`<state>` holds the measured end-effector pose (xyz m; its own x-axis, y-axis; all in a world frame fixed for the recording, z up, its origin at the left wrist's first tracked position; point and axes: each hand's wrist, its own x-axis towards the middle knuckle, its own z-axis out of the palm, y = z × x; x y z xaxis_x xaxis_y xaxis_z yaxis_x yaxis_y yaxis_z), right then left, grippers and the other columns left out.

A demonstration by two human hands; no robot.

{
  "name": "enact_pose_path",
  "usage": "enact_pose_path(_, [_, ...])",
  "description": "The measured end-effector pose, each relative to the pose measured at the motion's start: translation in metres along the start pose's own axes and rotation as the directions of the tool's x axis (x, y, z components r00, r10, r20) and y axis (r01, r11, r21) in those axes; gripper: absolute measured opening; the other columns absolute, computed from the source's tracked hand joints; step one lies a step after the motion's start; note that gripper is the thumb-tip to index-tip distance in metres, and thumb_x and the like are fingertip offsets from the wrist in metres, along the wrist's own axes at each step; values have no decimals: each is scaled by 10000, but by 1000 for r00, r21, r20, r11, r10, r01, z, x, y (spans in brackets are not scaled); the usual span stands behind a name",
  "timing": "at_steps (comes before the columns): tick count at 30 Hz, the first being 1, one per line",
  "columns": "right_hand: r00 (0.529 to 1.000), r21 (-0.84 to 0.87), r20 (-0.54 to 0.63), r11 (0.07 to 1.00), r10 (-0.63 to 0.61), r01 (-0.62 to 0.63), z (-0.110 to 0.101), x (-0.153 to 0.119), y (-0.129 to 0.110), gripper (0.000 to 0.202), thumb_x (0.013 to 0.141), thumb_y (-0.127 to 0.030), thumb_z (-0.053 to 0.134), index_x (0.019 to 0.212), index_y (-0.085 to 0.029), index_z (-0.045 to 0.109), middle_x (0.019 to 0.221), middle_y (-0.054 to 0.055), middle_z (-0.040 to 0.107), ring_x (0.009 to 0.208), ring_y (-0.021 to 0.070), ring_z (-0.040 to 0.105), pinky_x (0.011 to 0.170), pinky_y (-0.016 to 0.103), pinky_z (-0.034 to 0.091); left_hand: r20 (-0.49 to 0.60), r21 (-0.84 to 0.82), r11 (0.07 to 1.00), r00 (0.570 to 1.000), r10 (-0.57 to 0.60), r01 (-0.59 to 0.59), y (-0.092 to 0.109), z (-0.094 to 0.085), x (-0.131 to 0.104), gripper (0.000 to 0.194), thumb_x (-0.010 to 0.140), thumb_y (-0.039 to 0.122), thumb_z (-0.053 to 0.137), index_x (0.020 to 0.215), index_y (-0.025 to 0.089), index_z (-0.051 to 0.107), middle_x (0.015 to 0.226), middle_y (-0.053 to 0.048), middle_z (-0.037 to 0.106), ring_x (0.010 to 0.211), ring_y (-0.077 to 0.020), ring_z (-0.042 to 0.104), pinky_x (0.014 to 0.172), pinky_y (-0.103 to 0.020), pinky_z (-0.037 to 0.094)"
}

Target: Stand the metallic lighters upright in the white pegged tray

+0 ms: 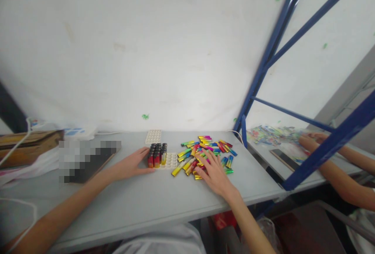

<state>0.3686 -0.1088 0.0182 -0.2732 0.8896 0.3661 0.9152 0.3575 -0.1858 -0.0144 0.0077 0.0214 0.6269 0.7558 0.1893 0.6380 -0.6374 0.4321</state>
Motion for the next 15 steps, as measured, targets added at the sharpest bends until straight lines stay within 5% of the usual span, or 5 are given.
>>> enact_pose_path(5, [963, -24, -235, 990, 128, -138, -16, 32, 85, 475, 1046, -431, 404, 1408, -192, 598, 1488, 166, 545, 1441, 294, 444, 1195, 520, 358, -19, -45, 999, 1000, 6, -7, -2, 1, -1, 739, 795, 673, 714, 1355, 213, 571, 1400, -184, 581, 1297, -380, 559, 1148, -546, 430])
enact_pose_path(8, [942, -97, -134, 942, 308, -321, -17, 63, 134, 435, 992, -251, 432, 1350, -119, 640, 1419, 204, 613, 1365, 311, 535, 1155, 512, 404, -9, -48, 999, 1000, -20, 20, 0, 0, -1, 760, 786, 671, 720, 1365, 202, 573, 1421, -182, 572, 1320, -391, 545, 1163, -542, 420])
enact_pose_path(11, [922, -131, 8, 914, 388, -384, -11, 84, 152, 351, 954, -166, 474, 1167, -106, 747, 1206, 208, 735, 1150, 296, 678, 1040, 413, 491, -3, -49, 998, 999, -46, 46, 3, -1, -1, 777, 766, 675, 733, 1363, 200, 579, 1452, -183, 552, 1356, -411, 516, 1186, -545, 398])
enact_pose_path(15, [915, -115, 22, 911, 402, -397, -5, 90, 149, 319, 943, -128, 486, 1075, -113, 776, 1045, 194, 778, 1005, 277, 722, 943, 360, 509, -1, -40, 999, 1000, -9, 9, 8, -4, -1, 724, 773, 674, 726, 1312, 205, 605, 1403, -178, 585, 1312, -416, 549, 1154, -545, 437])
